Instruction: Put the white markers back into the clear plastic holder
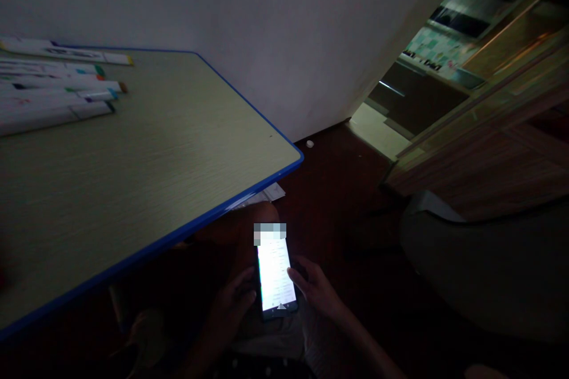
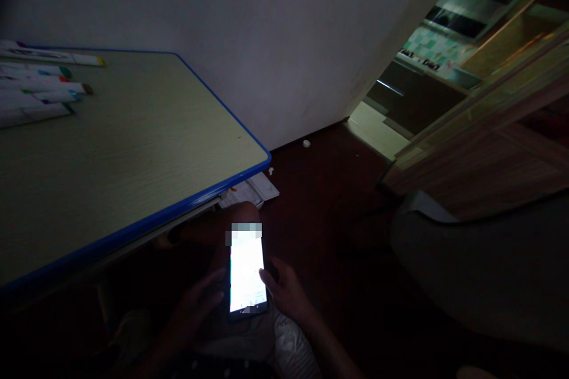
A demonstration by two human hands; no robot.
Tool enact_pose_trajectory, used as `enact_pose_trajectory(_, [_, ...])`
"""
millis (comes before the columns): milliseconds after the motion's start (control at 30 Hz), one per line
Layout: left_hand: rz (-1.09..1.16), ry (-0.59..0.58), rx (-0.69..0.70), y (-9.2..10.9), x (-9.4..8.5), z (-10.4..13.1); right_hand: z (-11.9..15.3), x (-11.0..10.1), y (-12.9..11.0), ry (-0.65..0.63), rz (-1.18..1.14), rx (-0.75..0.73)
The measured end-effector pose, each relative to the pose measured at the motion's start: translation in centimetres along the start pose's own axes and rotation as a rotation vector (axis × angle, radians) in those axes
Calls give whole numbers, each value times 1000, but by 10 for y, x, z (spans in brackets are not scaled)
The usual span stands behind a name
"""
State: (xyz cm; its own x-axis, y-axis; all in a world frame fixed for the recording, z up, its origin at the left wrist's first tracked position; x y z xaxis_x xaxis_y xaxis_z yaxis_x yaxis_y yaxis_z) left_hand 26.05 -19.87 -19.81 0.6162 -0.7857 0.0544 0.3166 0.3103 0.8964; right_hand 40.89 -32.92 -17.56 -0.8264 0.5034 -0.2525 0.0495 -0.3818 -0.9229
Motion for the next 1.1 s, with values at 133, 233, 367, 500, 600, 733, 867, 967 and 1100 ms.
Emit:
enact_pose_trajectory(133, [10, -11, -4, 0, 1, -1, -1, 0, 1, -34, -53, 1])
enact_pose_trajectory(233, [25, -23, 4, 1, 1, 0, -2, -1, -1, -48, -65, 41])
enact_pose_trajectory(367, [5, -21, 6, 4, 1, 2, -1, -3, -3, -57, 13, 84])
enact_pose_trajectory(500, [-15, -20, -5, 5, 1, 3, -5, -1, 0, -32, 106, 51])
enact_pose_trajectory(600, [-25, -9, -19, 5, 1, 2, -11, 0, 5, 47, 147, 21])
enact_pose_trajectory(733, [-24, -10, -15, 4, 0, 2, -15, 0, 8, 80, 157, 1])
enact_pose_trajectory(867, [-13, -22, -14, 5, 0, 3, -10, -2, 0, 3, 40, 2])
enact_pose_trajectory(967, [0, -32, -4, 5, 0, 2, -6, -2, -7, -62, -44, 36])
enact_pose_trajectory(1100, [9, -34, 0, 5, 1, 3, -6, -2, -5, -38, 58, 49])
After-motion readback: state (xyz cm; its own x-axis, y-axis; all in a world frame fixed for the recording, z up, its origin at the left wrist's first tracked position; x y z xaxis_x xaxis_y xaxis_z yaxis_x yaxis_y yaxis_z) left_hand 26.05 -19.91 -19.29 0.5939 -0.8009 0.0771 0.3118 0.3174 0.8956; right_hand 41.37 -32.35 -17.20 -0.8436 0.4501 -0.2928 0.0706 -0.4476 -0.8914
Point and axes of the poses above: each hand's wrist, its own z-axis away from the middle knuckle, its own x-axis out of the palm, y = z × x, the point moved 2 cm from there along -z, towards the middle knuckle, and after that the axes turned 2 degrees about -z, right-handed, at the moved point
